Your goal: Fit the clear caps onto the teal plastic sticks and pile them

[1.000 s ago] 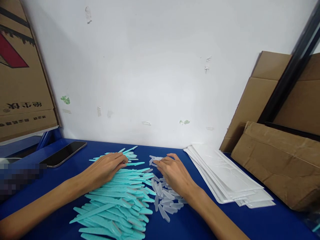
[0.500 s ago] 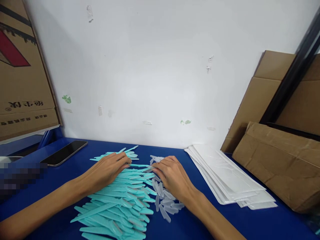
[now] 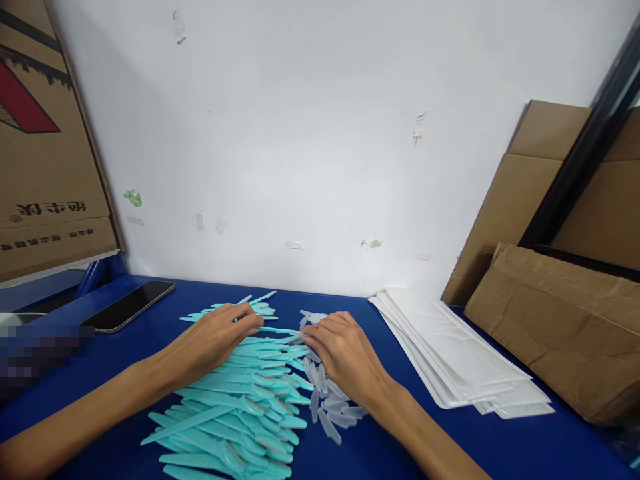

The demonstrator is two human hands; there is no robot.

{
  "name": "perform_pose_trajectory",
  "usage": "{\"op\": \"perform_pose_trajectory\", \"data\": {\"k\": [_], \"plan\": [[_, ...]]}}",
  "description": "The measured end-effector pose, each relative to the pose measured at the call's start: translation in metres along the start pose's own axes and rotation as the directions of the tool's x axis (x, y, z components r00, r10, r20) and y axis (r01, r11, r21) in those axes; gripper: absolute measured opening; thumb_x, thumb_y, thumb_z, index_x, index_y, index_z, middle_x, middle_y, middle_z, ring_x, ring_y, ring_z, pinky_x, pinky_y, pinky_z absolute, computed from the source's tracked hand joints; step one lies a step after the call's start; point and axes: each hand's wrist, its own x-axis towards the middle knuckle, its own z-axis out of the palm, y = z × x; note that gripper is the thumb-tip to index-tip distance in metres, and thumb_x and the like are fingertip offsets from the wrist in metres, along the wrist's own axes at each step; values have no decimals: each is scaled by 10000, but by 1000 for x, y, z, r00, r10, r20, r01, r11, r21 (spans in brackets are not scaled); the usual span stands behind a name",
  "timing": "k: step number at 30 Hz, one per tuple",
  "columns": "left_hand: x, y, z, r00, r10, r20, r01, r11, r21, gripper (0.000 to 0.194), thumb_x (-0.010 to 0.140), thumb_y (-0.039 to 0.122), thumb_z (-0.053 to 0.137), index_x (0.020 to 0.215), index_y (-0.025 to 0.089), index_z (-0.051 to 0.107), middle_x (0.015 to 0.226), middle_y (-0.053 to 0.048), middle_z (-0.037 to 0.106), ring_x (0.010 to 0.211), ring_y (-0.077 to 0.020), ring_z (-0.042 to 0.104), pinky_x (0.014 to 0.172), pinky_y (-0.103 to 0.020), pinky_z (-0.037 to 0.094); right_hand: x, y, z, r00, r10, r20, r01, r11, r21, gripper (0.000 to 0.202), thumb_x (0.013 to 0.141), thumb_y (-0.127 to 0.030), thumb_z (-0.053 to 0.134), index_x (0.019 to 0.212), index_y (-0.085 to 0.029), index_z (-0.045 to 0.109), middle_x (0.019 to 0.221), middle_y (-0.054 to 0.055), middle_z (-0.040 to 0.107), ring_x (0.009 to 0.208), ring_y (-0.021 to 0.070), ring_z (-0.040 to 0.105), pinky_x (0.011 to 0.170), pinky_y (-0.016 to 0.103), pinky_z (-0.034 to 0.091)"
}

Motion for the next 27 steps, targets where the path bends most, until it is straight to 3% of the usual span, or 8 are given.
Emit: {"op": "perform_pose_trajectory", "data": {"k": [4,12,19,27], "plan": [[-1,1,-3,1000,-3,14,2,1000,7,473,882,-92,331,1168,221,541,1039,-51,576,852,-177,570,994,-503,452,0,-1,-1,1000,-10,-3,10,1000,0,206,1044,-220,510,1120,-215,701,950,53,763,871,199,673,844,369,470],[1,1,-8,1000,-5,21,5,1000,15,437,893,-80,349,1132,223,552,1017,-37,575,782,-159,541,991,-498,437,1,-3,-2,1000,7,-28,-6,1000,23,220,1047,-205,493,1132,-214,696,961,56,766,881,197,691,823,358,478],[0,12,-1,996,85,-31,-86,996,-17,319,942,-9,383,1121,198,546,978,-49,561,764,-168,514,689,-268,429,-1,-11,0,996,-88,-15,88,996,-22,219,1042,-189,491,1147,-199,683,947,67,751,865,204,674,813,367,484],[-6,20,3,996,82,-21,-83,996,-40,381,936,-35,334,1177,202,511,999,-43,559,678,-143,482,574,-245,353,-5,-16,3,995,-82,-54,81,996,-22,245,1053,-185,450,1134,-184,681,901,74,734,796,202,647,721,347,493]]}}
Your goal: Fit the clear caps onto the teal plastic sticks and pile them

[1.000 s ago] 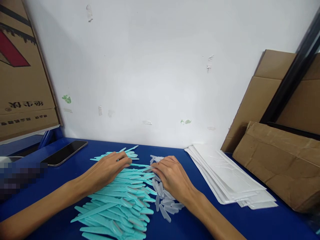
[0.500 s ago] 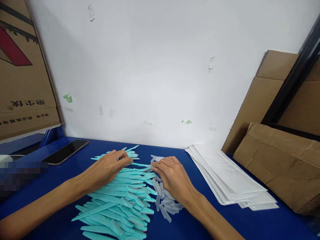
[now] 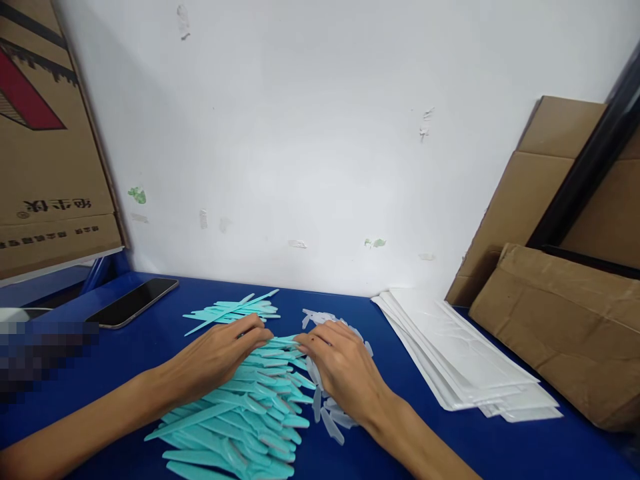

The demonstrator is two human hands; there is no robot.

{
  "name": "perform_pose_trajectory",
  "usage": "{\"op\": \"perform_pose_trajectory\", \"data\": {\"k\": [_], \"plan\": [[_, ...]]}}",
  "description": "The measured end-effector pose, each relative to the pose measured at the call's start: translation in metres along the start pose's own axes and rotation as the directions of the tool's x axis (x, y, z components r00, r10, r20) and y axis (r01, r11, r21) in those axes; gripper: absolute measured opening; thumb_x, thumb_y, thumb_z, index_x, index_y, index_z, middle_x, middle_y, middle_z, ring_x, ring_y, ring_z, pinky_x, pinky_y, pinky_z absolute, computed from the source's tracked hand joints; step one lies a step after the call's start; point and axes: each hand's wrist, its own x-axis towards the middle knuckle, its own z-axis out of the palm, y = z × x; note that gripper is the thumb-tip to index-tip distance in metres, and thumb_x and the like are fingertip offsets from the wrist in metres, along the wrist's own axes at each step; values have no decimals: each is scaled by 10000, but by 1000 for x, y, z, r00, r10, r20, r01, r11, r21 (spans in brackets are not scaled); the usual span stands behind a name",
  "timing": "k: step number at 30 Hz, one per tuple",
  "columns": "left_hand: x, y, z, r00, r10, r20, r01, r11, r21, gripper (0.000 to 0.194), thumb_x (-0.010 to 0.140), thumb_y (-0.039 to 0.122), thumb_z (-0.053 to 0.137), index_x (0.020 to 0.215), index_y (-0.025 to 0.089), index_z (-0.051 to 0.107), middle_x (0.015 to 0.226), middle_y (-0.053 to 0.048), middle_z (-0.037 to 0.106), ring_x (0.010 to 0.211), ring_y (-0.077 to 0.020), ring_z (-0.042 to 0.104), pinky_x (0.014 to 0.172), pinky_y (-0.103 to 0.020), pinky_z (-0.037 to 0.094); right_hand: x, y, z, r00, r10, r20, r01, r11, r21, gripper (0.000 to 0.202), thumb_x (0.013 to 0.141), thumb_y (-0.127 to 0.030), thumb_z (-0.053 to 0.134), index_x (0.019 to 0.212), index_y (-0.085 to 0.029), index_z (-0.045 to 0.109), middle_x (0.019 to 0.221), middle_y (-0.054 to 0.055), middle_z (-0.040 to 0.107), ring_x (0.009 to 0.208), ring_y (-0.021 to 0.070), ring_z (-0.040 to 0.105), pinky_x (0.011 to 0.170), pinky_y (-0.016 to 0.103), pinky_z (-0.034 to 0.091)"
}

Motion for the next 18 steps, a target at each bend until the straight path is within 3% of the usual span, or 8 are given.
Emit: {"op": "perform_pose_trajectory", "data": {"k": [5,9,14,18], "plan": [[5,-8,-1,999,23,-26,-23,1000,7,318,968,-1,347,1147,194,523,1006,-56,567,739,-154,518,633,-252,397,3,1,-2,999,-32,-3,32,999,-36,248,1058,-213,462,1177,-189,678,928,75,748,821,202,666,728,342,487],[8,-36,-1,999,-5,-39,12,987,160,306,981,5,357,1130,181,558,986,-64,597,803,-187,536,753,-319,402,5,12,-5,999,37,17,-34,986,-162,244,1042,-217,511,1235,-190,659,1037,82,750,937,231,677,832,391,466],[1,-69,-3,984,-171,55,149,947,285,235,1019,90,401,1014,173,621,885,-58,618,793,-207,552,735,-334,351,1,36,-9,972,209,111,-161,927,-340,128,983,-205,615,998,-199,742,999,69,725,913,259,667,826,428,454],[0,-71,-4,962,-238,132,192,937,291,189,1012,127,483,951,172,656,814,-55,650,809,-227,574,751,-342,356,-4,42,-6,953,268,142,-197,903,-382,112,962,-231,655,947,-200,761,986,69,706,886,246,656,804,413,455]]}}
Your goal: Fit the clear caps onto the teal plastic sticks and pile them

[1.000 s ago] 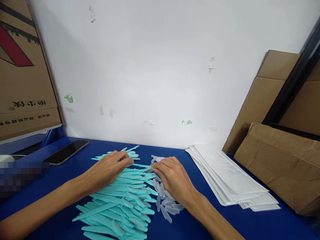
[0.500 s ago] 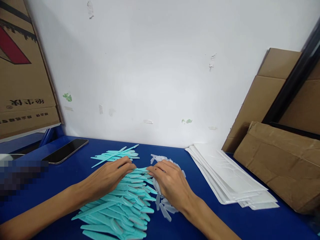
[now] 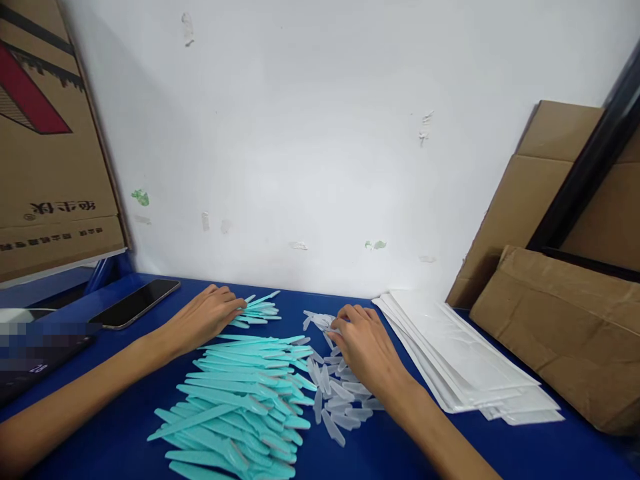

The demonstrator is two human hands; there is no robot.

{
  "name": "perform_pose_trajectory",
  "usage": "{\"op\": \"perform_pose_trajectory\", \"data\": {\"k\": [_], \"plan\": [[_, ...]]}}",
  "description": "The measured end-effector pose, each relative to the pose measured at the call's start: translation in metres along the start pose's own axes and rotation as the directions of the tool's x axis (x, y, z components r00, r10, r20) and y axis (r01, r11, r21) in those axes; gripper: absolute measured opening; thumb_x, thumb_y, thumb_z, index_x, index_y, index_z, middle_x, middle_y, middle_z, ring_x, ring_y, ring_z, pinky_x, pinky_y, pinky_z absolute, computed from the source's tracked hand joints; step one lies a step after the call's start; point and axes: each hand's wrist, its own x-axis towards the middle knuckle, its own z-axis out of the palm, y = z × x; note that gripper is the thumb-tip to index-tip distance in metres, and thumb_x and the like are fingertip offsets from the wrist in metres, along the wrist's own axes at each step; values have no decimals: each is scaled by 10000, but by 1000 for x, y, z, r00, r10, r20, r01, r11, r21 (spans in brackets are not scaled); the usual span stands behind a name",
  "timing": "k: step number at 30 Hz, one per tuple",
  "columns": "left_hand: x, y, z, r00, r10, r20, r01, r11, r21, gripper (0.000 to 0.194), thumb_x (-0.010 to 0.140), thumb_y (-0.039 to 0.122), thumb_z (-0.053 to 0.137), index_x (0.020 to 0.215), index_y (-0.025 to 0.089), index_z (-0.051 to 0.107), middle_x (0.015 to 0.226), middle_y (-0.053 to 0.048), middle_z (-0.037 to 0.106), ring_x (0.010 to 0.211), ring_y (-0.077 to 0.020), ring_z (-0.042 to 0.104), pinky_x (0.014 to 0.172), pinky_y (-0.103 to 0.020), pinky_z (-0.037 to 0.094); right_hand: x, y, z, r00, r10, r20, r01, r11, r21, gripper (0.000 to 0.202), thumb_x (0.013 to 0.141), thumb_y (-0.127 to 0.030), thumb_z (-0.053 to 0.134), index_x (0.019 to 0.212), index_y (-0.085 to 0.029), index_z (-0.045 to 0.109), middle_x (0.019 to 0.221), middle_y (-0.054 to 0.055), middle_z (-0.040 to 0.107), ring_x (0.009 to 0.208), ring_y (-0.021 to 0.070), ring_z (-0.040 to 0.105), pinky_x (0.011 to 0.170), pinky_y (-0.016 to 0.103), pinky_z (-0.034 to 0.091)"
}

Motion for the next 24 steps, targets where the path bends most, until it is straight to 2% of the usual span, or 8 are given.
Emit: {"op": "perform_pose_trajectory", "data": {"k": [2,5,8,11,14,17,21,24], "plan": [[0,3,-2,1000,-4,25,5,1000,-12,183,1015,145,499,960,166,672,812,-62,660,819,-235,582,764,-353,370,-1,-3,3,1000,-3,17,3,1000,-2,105,954,-231,668,934,-197,765,991,73,702,898,247,653,799,410,450],[1,10,-7,1000,6,5,-5,997,-77,185,1029,197,508,1018,163,690,929,-88,678,915,-258,599,815,-377,402,-2,-7,7,999,-12,46,12,1000,1,84,939,-202,688,919,-203,770,995,65,704,932,248,650,818,412,434],[0,17,-12,998,60,-1,-58,963,-261,206,1042,275,515,1032,186,701,995,-65,684,950,-232,618,951,-402,409,-2,-10,8,997,-27,77,26,999,20,86,932,-184,697,898,-214,770,981,46,718,940,242,646,829,409,414],[-3,24,-11,994,112,13,-95,895,-436,205,1035,329,543,1016,215,712,988,-24,686,926,-191,641,1077,-406,349,-2,-12,8,996,-22,87,19,999,39,94,938,-208,697,875,-210,767,948,41,732,933,238,642,821,400,399],[-5,28,-4,993,117,29,-89,875,-476,175,1016,314,577,985,217,718,984,-25,676,932,-199,634,937,-339,425,-1,-12,9,997,-27,78,23,999,41,87,940,-219,698,883,-208,763,938,42,738,946,240,637,821,392,390],[-5,29,3,993,106,50,-72,887,-457,179,1019,248,555,946,211,715,970,-29,664,923,-203,622,771,-291,427,-2,-12,12,993,-72,95,69,997,36,96,953,-182,669,924,-218,753,940,39,733,943,237,631,818,384,386],[-4,29,3,992,94,82,-50,901,-431,193,1014,204,547,913,205,712,951,-27,654,877,-189,626,716,-273,399,-2,-14,17,986,-144,82,144,990,0,151,954,-98,622,953,-208,725,928,45,719,898,219,617,803,364,380],[-3,29,0,991,83,105,-30,903,-429,203,1011,221,557,884,213,716,927,-20,650,848,-182,627,687,-268,385,-1,-15,16,983,-175,56,177,984,-31,135,949,-95,619,921,-192,709,914,57,718,897,220,619,822,366,378]]}}
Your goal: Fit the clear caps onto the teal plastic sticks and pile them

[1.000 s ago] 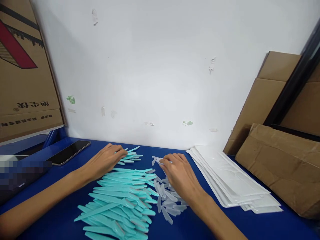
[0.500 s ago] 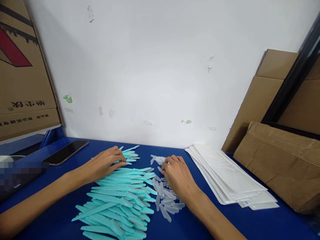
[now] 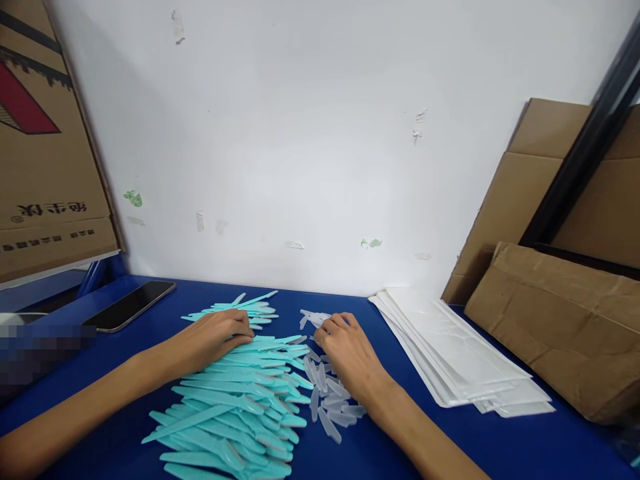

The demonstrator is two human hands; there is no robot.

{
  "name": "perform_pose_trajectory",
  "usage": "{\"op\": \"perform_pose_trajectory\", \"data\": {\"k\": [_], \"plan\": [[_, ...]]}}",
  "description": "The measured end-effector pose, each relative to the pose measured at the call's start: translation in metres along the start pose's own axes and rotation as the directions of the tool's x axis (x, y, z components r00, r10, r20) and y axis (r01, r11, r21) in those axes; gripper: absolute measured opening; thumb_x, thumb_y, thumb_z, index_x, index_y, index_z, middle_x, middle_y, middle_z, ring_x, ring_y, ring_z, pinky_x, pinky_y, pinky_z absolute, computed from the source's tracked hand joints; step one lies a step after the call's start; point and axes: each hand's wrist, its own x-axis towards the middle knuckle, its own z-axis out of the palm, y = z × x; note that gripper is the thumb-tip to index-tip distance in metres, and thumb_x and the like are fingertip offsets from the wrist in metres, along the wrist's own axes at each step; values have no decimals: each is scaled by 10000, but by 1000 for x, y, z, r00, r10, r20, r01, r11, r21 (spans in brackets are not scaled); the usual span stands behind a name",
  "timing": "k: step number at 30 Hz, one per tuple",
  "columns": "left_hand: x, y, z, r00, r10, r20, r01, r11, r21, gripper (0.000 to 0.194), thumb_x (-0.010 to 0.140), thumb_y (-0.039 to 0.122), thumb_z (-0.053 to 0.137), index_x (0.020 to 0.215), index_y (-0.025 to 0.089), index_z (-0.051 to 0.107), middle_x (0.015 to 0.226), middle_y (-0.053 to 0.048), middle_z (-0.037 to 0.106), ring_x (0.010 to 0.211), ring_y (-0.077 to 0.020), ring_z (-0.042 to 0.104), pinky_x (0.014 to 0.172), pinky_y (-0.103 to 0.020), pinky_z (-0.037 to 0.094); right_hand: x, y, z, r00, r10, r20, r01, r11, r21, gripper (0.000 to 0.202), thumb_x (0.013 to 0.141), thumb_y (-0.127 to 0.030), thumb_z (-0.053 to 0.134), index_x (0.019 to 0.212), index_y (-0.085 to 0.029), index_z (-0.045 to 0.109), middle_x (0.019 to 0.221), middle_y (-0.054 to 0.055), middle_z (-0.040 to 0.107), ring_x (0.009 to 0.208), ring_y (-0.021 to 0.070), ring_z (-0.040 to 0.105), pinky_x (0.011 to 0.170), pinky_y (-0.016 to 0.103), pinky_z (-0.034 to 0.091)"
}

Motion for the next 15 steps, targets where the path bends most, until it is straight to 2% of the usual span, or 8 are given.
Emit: {"op": "perform_pose_trajectory", "data": {"k": [5,8,12,15], "plan": [[1,2,-3,1000,-25,14,25,1000,10,211,996,203,559,857,215,718,914,-23,648,828,-183,633,670,-267,383,3,0,-12,999,47,6,-47,998,36,162,1001,-127,565,904,-187,680,784,23,718,765,192,646,883,379,389],[1,3,-2,999,-39,19,38,997,62,245,1007,177,495,877,199,701,935,-43,647,814,-189,637,666,-275,391,3,-2,-17,998,65,1,-65,997,44,166,1017,-138,542,935,-184,678,734,19,717,728,203,658,873,384,408],[-1,2,2,1000,-28,9,27,991,133,266,1025,164,407,941,184,658,962,-60,652,828,-211,634,687,-302,413,3,-6,-18,996,42,-77,-36,997,74,131,1003,-156,577,1037,-197,697,838,43,749,820,233,687,818,372,435],[-1,2,2,998,-38,-57,44,993,106,257,1050,216,365,1000,189,616,958,-56,660,854,-223,629,732,-325,436,3,-9,-17,991,38,-130,-20,990,137,139,991,-160,601,1077,-208,698,922,48,758,860,236,692,804,369,447]]}}
